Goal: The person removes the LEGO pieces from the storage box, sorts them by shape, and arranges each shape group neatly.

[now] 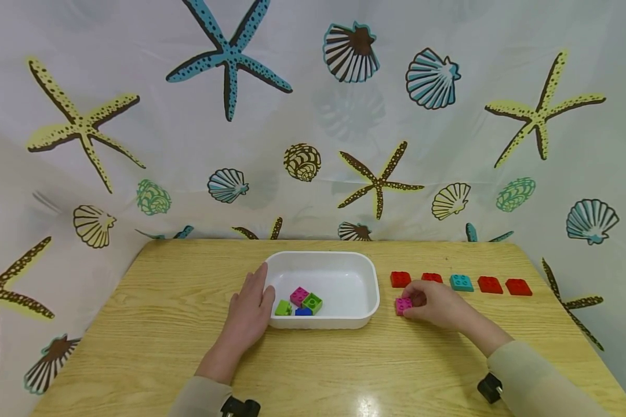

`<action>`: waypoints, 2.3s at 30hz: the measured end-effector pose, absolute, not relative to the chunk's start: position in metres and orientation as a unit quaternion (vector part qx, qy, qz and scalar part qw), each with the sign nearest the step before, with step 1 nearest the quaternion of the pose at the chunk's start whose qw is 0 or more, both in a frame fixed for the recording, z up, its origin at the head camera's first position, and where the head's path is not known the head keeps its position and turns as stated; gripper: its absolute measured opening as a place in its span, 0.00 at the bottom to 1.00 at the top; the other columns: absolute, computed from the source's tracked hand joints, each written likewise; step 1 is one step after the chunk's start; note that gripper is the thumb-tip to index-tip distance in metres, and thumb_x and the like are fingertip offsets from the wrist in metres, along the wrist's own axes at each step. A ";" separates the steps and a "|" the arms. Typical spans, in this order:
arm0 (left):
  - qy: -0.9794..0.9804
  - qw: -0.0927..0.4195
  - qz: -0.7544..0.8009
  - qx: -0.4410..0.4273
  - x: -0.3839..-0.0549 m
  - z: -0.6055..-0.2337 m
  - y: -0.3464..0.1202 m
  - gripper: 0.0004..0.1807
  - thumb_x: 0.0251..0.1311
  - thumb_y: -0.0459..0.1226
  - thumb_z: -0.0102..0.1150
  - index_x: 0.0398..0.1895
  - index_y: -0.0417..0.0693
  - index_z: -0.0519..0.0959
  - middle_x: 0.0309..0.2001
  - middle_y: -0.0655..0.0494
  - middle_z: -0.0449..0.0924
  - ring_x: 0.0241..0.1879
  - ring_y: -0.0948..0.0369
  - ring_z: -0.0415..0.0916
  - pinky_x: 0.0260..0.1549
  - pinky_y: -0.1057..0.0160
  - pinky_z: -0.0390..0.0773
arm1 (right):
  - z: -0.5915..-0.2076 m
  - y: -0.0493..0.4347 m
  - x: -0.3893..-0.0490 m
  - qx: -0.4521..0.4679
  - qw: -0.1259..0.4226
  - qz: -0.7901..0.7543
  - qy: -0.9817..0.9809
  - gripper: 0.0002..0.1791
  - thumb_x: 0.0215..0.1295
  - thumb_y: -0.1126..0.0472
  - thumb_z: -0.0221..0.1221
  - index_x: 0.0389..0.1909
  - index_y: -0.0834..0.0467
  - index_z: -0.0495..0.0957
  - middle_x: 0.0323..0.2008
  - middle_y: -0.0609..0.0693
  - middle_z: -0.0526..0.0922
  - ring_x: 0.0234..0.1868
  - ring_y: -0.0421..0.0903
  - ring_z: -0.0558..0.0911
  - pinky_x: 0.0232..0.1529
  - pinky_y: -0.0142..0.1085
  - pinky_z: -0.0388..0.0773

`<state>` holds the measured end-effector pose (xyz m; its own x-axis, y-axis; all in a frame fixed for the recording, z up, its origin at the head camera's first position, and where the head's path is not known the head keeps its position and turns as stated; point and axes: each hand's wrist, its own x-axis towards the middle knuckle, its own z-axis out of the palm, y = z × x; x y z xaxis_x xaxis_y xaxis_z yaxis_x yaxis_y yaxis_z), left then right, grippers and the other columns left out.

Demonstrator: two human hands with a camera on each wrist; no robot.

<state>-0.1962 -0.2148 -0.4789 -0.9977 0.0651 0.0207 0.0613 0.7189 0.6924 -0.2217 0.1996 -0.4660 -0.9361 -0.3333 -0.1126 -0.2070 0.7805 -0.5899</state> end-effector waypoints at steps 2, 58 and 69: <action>0.927 0.002 0.374 0.033 -0.197 -0.480 -0.215 0.36 0.89 0.46 0.33 0.92 0.43 0.45 0.90 0.42 0.46 0.89 0.40 0.35 0.80 0.24 0.35 | -0.466 0.200 -0.222 -0.146 0.105 -0.297 0.938 0.12 0.69 0.59 0.77 0.47 0.53 0.85 0.39 0.44 0.84 0.42 0.46 0.80 0.48 0.41 0.83; 0.929 -0.005 0.369 0.033 -0.198 -0.484 -0.215 0.36 0.89 0.46 0.34 0.92 0.42 0.45 0.89 0.41 0.46 0.89 0.40 0.36 0.80 0.25 0.36 | -0.427 0.062 -0.235 -0.298 0.073 -0.321 0.896 0.34 0.68 0.63 0.77 0.74 0.55 0.80 0.70 0.51 0.83 0.69 0.56 0.81 0.71 0.55 0.77; 0.928 -0.011 0.370 0.035 -0.199 -0.485 -0.216 0.36 0.89 0.45 0.35 0.91 0.41 0.46 0.89 0.39 0.47 0.88 0.39 0.37 0.79 0.24 0.36 | -0.446 0.048 -0.246 -0.306 0.094 -0.326 0.890 0.34 0.67 0.65 0.77 0.74 0.57 0.80 0.70 0.51 0.83 0.69 0.56 0.80 0.73 0.54 0.76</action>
<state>-0.1986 -0.2155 -0.4848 -0.9973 0.0570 0.0464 0.0733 0.7235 0.6864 -0.2463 0.0476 -0.4464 -0.7953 -0.6054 0.0325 -0.4831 0.6004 -0.6373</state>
